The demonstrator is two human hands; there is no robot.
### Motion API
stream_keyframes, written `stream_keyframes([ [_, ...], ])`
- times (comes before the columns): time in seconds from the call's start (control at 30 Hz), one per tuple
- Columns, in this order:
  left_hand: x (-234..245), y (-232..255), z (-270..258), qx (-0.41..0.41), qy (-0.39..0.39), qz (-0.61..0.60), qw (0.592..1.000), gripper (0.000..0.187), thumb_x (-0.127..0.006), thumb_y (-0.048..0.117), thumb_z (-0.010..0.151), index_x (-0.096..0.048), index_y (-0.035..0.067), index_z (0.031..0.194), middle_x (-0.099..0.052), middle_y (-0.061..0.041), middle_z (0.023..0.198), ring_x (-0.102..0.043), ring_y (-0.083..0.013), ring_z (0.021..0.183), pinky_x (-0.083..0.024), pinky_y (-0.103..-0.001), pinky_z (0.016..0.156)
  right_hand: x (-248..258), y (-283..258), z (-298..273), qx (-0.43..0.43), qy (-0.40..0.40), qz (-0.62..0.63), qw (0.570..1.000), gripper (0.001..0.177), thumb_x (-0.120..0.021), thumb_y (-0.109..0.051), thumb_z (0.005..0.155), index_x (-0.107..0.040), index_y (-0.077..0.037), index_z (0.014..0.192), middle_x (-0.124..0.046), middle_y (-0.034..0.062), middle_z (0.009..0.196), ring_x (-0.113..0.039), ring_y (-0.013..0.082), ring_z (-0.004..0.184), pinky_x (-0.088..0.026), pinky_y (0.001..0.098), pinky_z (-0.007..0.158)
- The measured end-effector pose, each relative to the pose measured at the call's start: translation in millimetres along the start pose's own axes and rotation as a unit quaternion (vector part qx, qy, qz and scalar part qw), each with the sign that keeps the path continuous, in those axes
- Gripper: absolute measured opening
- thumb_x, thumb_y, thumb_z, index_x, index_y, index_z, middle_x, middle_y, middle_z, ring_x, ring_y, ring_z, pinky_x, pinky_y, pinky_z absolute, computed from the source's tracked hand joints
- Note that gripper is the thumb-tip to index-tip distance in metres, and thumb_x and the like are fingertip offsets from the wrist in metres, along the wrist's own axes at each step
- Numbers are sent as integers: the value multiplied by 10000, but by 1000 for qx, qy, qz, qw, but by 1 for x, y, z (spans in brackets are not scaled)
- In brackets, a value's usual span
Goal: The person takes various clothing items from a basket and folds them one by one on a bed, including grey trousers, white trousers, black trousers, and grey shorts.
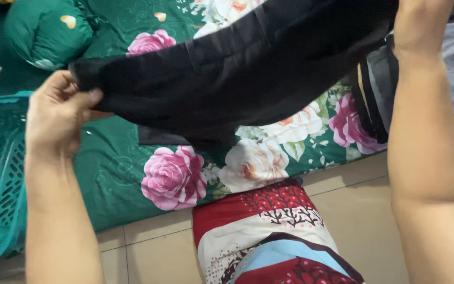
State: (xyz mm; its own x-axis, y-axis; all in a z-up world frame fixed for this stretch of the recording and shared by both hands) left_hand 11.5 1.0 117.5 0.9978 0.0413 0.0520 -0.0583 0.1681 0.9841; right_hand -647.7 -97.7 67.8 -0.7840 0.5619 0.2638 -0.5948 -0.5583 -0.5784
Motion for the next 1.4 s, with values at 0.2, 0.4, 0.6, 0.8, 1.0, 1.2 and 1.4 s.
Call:
stream_keyframes([
  [0.2,4,-11,-20,-46,5,29,999,530,-628,-96,938,-594,140,1411,-572,44,979,-543,-26,863,-541,-227,817,-25,-58,-16,-74,-38,224,971,463,-671,-54,1148,-418,-129,768,-384,-94,729,-304,25,594,-224,223,573],
  [0.4,-8,-34,-18,-32,-32,214,976,420,-554,-96,896,-630,85,1268,-609,38,1033,-510,-41,890,-466,-212,837,-51,-98,-32,-193,-110,279,934,213,-666,-186,1136,-644,-95,944,-519,-120,845,-421,-18,725,-330,165,670],
  [0.6,-19,-46,-38,-17,-48,407,912,233,-770,94,898,-612,18,1051,-703,-121,960,-621,-174,840,-504,-320,756,-74,-107,-69,-92,-250,-76,961,148,-771,-91,1016,-727,18,1105,-675,-19,868,-595,55,761,-462,222,678],
  [0.8,-10,-19,-66,-102,-46,179,978,211,-701,55,868,-609,17,1054,-749,-147,1180,-705,-172,1064,-547,-290,916,-49,-102,-82,-106,-137,242,955,124,-615,-31,1198,-710,-5,1273,-708,29,1117,-600,20,929,-473,167,839],
  [1.0,8,-74,-12,-48,74,167,982,297,-708,-25,839,-636,26,1123,-619,-147,971,-564,-187,818,-487,-358,722,-76,-109,-69,-21,-147,50,988,235,-559,20,1074,-713,33,1250,-748,106,1103,-688,83,995,-534,257,860],
  [1.2,-70,-42,-4,-263,254,308,878,238,-630,9,975,-577,37,1205,-678,-143,943,-682,-202,817,-567,-402,764,-125,-120,-87,-111,-43,35,992,137,-722,-113,1021,-701,13,1071,-746,79,922,-705,124,808,-563,289,737],
  [1.4,-223,-12,-44,-380,96,213,895,678,-775,70,978,-340,-57,1481,-632,-281,1276,-650,-302,1169,-516,-369,983,-210,-180,-124,-270,-156,332,890,241,-617,-208,1080,-686,-37,1235,-724,75,1151,-679,104,994,-595,263,755],
])
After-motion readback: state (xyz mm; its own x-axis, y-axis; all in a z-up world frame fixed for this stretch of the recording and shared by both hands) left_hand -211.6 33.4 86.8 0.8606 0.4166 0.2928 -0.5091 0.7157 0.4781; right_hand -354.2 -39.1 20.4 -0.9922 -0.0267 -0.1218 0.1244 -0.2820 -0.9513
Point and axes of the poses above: each hand's wrist, its own z-axis towards the middle knuckle, its own x-axis out of the back of the hand, y = z × x, the point moved 8 cm from there along z, towards the middle knuckle
